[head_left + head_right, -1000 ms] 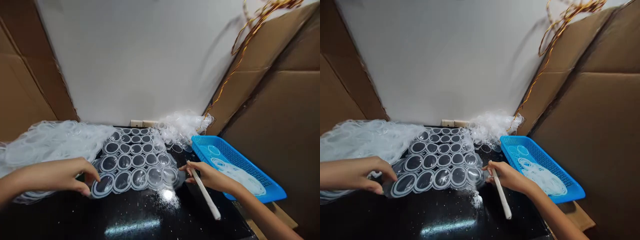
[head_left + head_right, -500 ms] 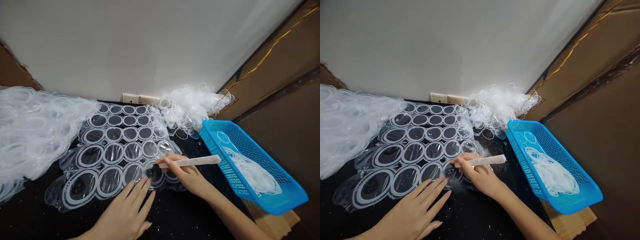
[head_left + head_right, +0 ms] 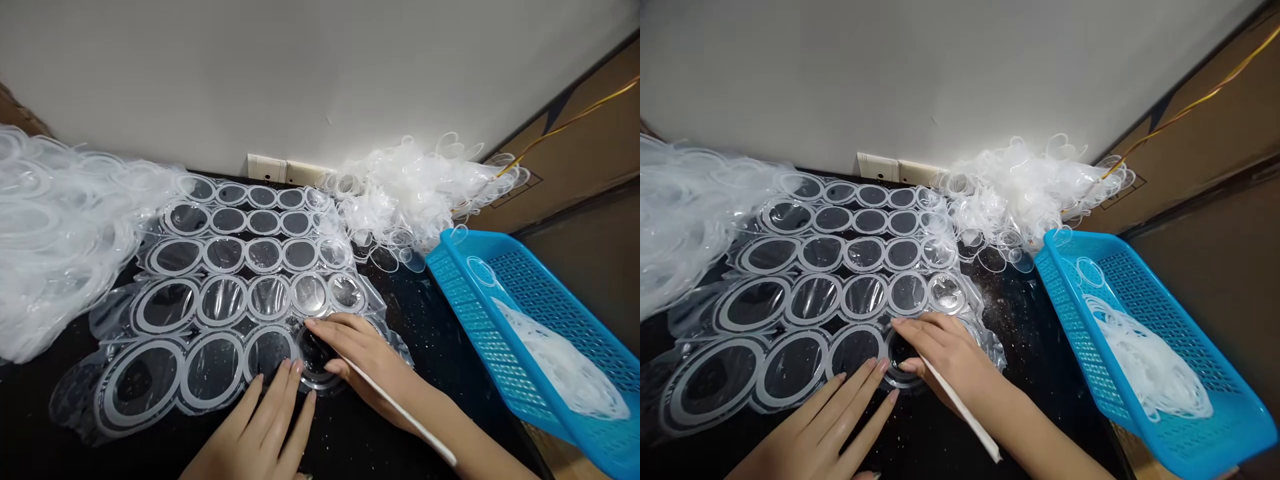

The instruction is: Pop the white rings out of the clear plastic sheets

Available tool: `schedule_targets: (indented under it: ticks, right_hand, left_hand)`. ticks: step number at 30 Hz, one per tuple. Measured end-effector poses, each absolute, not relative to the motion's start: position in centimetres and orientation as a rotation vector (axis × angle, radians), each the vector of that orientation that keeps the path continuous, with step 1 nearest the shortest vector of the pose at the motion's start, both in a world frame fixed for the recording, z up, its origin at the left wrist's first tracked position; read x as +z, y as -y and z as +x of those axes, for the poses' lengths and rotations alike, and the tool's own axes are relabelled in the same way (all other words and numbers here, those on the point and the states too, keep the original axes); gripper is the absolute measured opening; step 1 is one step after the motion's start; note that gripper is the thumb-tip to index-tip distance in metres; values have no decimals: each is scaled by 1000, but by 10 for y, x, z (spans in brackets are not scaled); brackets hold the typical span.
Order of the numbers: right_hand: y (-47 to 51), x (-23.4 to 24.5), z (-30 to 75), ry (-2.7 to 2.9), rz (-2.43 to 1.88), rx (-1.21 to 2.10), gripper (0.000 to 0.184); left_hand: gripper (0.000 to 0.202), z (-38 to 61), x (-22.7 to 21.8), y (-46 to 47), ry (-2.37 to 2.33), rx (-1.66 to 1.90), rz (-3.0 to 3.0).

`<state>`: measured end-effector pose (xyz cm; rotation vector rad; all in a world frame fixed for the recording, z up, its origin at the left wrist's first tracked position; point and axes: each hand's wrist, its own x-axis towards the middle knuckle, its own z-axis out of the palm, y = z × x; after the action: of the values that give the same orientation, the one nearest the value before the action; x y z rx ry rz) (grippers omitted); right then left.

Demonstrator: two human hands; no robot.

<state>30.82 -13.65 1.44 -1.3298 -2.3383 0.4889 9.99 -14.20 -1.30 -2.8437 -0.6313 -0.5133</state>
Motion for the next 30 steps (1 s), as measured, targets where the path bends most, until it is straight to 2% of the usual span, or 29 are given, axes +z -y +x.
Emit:
schedule_targets:
  ticks: [7, 11, 15, 19, 30]
  right_hand:
    - [138, 10, 308, 2331, -1392, 482, 47]
    - [141, 18, 310, 2116, -1391, 525, 45]
    - [146, 30, 304, 1910, -1447, 799, 26]
    - [152, 33, 294, 1919, -1418, 1034, 26]
    - [155, 28, 295, 1993, -1336, 889, 25]
  left_hand:
    - [44, 102, -12, 143, 623, -433, -2870]
    - [43, 102, -9, 145, 628, -390, -2882]
    - [36, 101, -8, 146, 593, -359, -2911]
    - [36, 100, -8, 147, 580, -348, -2945]
    - [33, 100, -7, 148, 568, -438, -2941]
